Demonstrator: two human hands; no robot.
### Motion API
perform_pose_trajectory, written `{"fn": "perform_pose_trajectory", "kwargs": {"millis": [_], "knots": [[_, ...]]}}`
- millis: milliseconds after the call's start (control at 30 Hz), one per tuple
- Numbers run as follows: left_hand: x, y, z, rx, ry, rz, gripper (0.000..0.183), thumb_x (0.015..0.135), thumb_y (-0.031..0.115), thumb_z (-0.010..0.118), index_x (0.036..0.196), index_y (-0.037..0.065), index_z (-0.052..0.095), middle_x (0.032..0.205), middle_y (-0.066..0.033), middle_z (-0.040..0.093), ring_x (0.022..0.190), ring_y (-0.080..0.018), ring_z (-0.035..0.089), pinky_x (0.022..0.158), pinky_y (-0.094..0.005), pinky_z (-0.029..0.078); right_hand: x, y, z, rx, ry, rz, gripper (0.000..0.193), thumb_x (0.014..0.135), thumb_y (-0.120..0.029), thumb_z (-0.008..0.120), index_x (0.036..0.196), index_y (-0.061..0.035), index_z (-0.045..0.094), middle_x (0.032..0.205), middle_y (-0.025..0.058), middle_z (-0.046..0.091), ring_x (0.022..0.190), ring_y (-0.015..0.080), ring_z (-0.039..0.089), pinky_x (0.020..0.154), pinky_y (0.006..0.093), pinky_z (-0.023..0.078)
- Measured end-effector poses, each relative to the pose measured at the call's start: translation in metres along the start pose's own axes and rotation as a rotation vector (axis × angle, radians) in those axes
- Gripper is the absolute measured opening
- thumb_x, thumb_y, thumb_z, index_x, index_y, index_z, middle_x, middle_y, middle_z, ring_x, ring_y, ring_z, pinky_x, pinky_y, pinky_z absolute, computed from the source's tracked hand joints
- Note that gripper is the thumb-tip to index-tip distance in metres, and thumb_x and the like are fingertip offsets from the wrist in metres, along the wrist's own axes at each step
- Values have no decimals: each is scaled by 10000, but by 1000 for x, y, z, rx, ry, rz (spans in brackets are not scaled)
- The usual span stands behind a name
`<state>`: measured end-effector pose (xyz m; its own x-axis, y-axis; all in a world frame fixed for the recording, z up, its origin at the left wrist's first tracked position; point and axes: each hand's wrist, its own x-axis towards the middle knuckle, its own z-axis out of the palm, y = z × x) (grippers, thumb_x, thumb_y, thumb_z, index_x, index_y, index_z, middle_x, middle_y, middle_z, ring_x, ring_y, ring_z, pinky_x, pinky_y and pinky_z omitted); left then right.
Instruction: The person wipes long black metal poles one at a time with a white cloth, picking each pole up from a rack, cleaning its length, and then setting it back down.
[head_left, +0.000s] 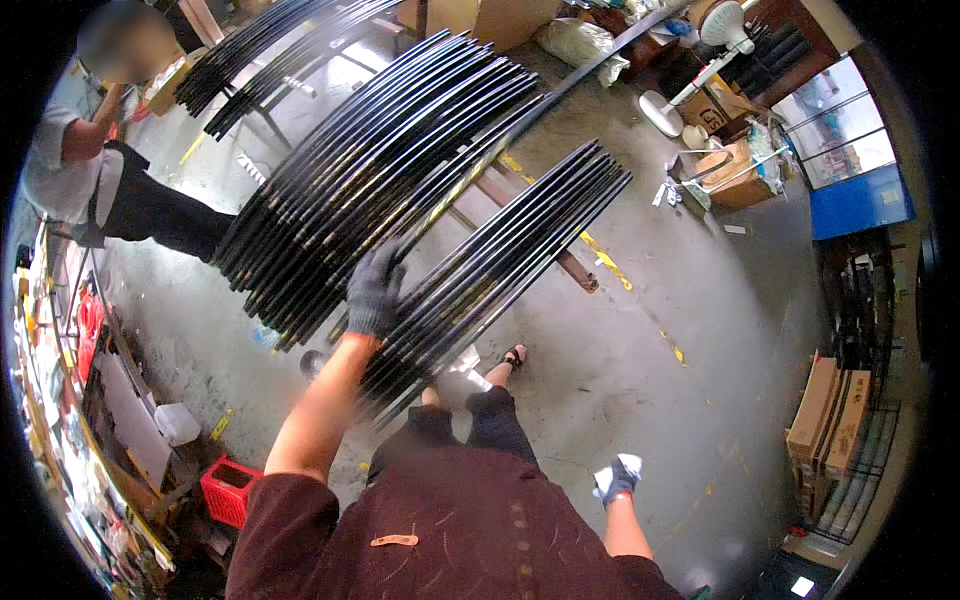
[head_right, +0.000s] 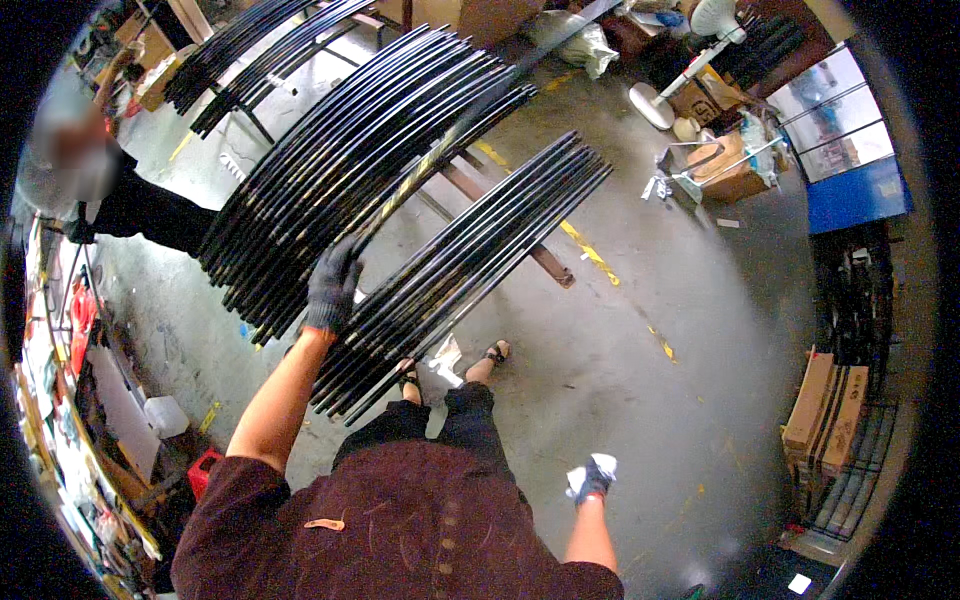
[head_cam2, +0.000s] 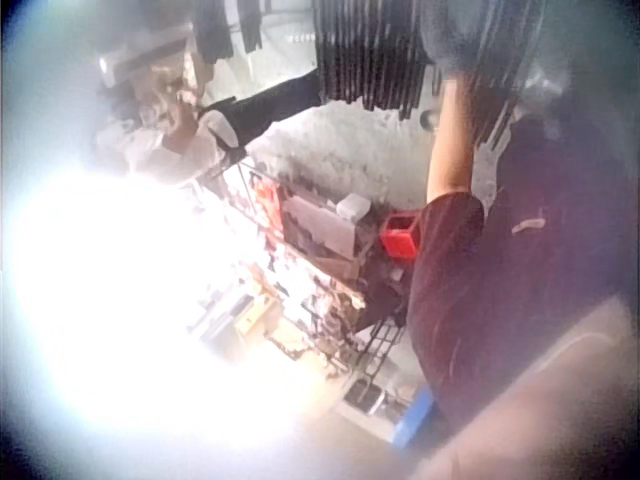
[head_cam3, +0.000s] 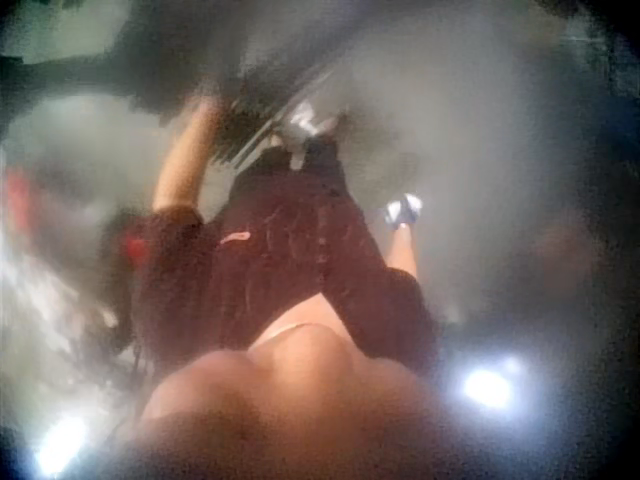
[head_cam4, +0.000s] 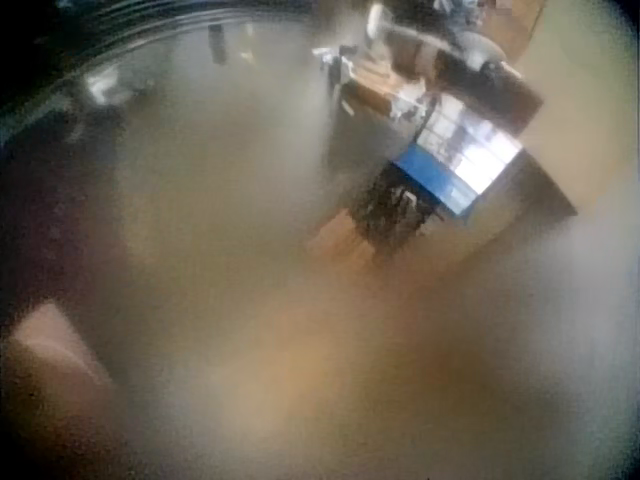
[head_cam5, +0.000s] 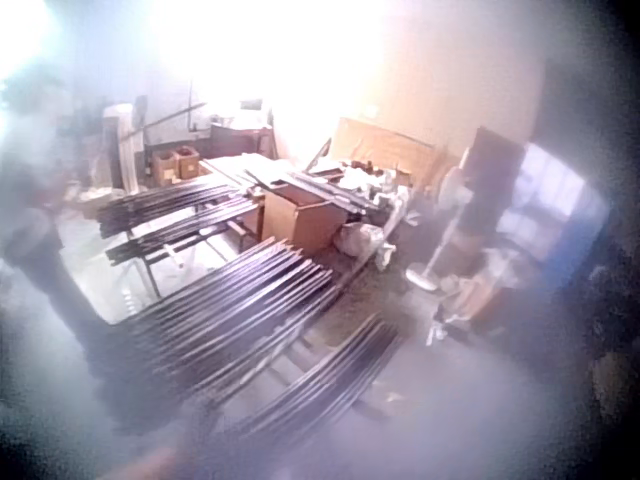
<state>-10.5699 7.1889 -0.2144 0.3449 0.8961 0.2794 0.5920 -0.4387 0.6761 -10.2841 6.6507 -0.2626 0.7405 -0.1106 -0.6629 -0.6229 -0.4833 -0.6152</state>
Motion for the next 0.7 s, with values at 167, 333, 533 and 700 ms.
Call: {"fn": "perform_pose_trajectory", "kwargs": {"millis": [167, 333, 533, 700], "knots": [[-108, -92, 48, 410, -356, -273, 396, 798, 180, 551, 1191, 178, 509, 920, -167, 583, 854, -349, 548, 755, -446, 439, 56, 106, -100, -46, 309, 109, 268, 811, -306, 613, 1028, -178, 521, 823, 55, 581, 661, 244, 551, 526, 447, 454], [-140, -127, 73, 514, -364, -188, 398, 779, 157, 536, 1174, 194, 520, 857, -146, 589, 838, -316, 561, 733, -428, 447, -25, 48, -23, -93, 12, 124, 425, 791, -293, 639, 1153, -166, 457, 933, 54, 573, 779, 230, 550, 631, 461, 474], [-124, -94, 59, 557, -420, -255, 389, 790, 306, 571, 1161, 197, 538, 958, -132, 562, 872, -299, 536, 754, -426, 427, -37, 15, 7, -87, -94, 0, 344, 792, -269, 639, 1078, -188, 467, 835, 47, 556, 605, 226, 547, 471, 416, 456], [-114, -132, 38, 523, -376, -355, 432, 775, 400, 585, 1135, 164, 543, 1054, -122, 541, 983, -303, 499, 840, -447, 385, 17, 52, -34, -126, -64, -36, 415, 824, -201, 603, 1193, -123, 430, 976, 70, 569, 744, 226, 579, 595, 400, 502]]}}
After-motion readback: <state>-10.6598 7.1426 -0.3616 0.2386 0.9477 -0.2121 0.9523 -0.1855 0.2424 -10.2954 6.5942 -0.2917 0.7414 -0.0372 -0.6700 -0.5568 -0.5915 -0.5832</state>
